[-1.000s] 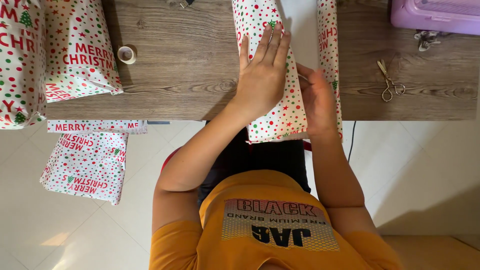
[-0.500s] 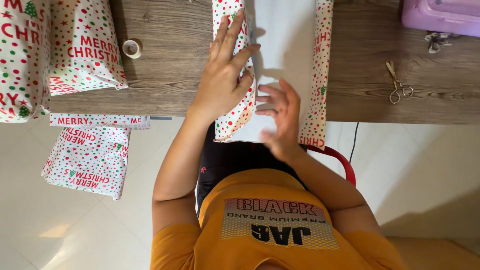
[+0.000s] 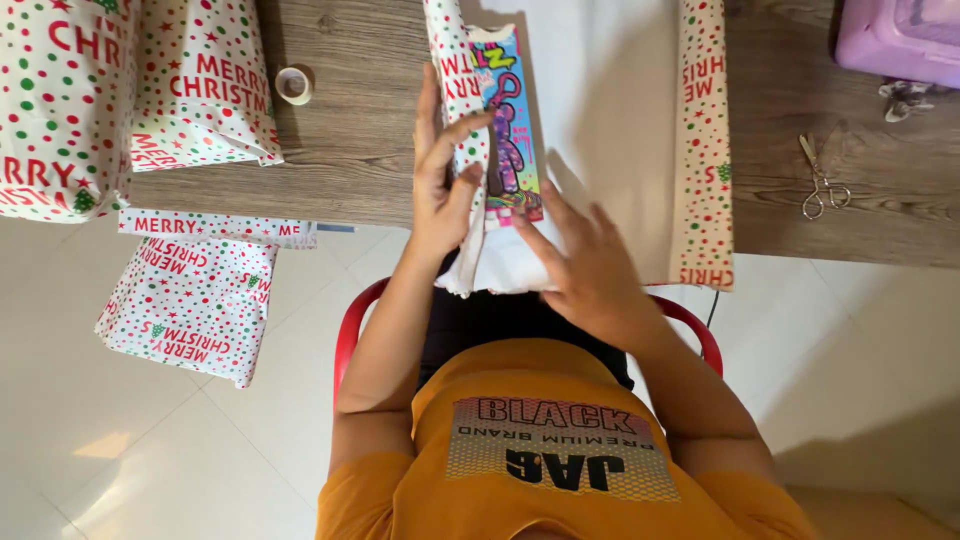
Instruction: The person prepares a small box by taping it, then cuts a sheet of Christmas-themed wrapping paper and wraps the box. They use scissors to trim the paper and tape to secure the edges, leaving the wrapped box on the table.
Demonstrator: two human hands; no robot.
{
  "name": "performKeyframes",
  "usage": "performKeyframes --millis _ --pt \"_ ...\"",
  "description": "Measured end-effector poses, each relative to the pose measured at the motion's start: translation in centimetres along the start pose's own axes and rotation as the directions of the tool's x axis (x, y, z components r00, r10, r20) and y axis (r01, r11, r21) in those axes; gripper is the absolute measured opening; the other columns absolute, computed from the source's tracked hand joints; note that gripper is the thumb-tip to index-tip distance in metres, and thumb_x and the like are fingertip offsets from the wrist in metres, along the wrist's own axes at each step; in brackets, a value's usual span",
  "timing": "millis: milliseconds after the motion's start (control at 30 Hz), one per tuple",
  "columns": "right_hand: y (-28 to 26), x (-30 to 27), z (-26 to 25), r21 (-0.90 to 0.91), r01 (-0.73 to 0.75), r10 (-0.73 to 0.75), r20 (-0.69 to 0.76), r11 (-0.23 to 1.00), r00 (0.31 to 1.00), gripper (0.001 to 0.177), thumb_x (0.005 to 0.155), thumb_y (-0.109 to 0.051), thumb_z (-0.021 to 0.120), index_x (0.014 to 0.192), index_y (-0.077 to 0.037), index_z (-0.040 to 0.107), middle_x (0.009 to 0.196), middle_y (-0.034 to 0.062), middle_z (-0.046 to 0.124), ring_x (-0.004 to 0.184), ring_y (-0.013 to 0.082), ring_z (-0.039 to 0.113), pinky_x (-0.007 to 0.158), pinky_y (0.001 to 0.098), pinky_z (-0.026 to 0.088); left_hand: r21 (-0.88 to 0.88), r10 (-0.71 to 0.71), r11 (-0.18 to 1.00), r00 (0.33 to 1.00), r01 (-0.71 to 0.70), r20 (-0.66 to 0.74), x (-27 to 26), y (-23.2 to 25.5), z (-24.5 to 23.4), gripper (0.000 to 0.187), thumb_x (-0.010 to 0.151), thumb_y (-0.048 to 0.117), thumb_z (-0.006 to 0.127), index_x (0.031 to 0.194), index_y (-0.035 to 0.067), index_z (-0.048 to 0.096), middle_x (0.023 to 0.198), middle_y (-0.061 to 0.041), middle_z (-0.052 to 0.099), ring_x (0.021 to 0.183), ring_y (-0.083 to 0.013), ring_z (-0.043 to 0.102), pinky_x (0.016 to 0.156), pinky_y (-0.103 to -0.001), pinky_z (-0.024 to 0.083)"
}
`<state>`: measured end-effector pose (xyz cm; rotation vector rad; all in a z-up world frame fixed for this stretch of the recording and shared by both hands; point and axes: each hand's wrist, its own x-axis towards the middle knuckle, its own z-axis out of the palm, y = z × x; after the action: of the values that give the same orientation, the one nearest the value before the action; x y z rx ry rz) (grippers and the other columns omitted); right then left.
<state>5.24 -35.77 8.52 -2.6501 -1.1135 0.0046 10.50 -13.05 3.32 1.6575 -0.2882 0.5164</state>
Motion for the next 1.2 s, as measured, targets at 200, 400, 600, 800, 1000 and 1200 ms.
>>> performKeyframes --millis 200,400,600,800,1000,1200 --pt "6.1 -5.7 -2.6 -0.008 -0.514 0.443 -0.494 0.858 0.748 0.103 0.091 -0.032 0.097 0.160 -0.001 0.026 0.159 0.0281 0.043 0.142 0.0435 0.043 0.119 0.0554 0.037 0.009 -0.088 0.996 0.993 0.087 0.077 -0.4 0.1 -1.0 0.053 0.082 -0.007 0.055 0.131 0.007 0.072 0.176 -0.018 0.019 0.160 -0.0353 0.026 0.132 -0.048 0.026" --pt "12.0 -8.2 0.0 0.766 -0.287 0.681 -0.255 0.576 0.686 0.074 0.093 0.009 0.061 0.159 -0.008 0.033 0.135 0.0192 0.064 0.121 0.0221 0.062 0.111 0.0345 0.049 0.118 -0.121 0.988 0.978 0.101 0.169 0.2 0.8 -1.7 0.053 0.084 -0.006 0.059 0.134 0.009 0.069 0.176 -0.021 0.013 0.165 -0.0392 0.018 0.134 -0.050 0.017" --pt "12.5 -9.4 -4.1 0.662 -0.539 0.814 -0.196 0.521 0.546 0.054 0.101 0.003 0.065 0.152 -0.010 0.053 0.110 0.0140 0.061 0.090 0.0197 0.055 0.083 0.0330 0.043 0.371 -0.058 0.928 0.975 -0.027 0.216 0.1 2.2 -1.3 0.051 0.096 0.004 0.070 0.145 0.011 0.061 0.169 -0.024 0.021 0.156 -0.0417 0.025 0.128 -0.052 0.022" --pt "3.2 -2.7 -5.3 0.128 -0.282 0.309 -0.441 0.951 0.842 0.044 0.103 -0.005 0.070 0.146 -0.005 0.059 0.147 0.0172 0.057 0.142 0.0384 0.047 0.122 0.0499 0.039 0.504 -0.032 0.864 0.997 -0.010 0.075 -0.3 3.3 0.1 0.039 0.090 0.009 0.079 0.121 0.004 0.056 0.127 -0.018 0.049 0.114 -0.0375 0.047 0.100 -0.047 0.043" --pt "1.5 9.2 -1.6 0.218 0.024 0.050 -0.326 0.976 0.944 0.034 0.101 -0.006 0.069 0.135 -0.009 0.069 0.147 0.0119 0.059 0.111 0.0340 0.053 0.099 0.0416 0.050 0.439 -0.030 0.898 0.994 -0.019 0.103 0.1 4.2 -0.8 0.029 0.089 0.010 0.082 0.097 0.002 0.055 0.116 -0.018 0.054 0.106 -0.0365 0.055 0.094 -0.045 0.048" --pt "1.9 10.3 -0.6 0.135 0.037 0.023 -0.418 0.990 0.908 0.029 0.098 -0.006 0.072 0.127 -0.011 0.077 0.141 0.0094 0.063 0.102 0.0306 0.049 0.094 0.0393 0.049 0.407 -0.017 0.909 0.969 -0.089 0.248 -3.5 8.9 -3.9 0.025 0.087 0.015 0.076 0.098 -0.003 0.062 0.108 -0.020 0.058 0.098 -0.0405 0.061 0.085 -0.047 0.052"
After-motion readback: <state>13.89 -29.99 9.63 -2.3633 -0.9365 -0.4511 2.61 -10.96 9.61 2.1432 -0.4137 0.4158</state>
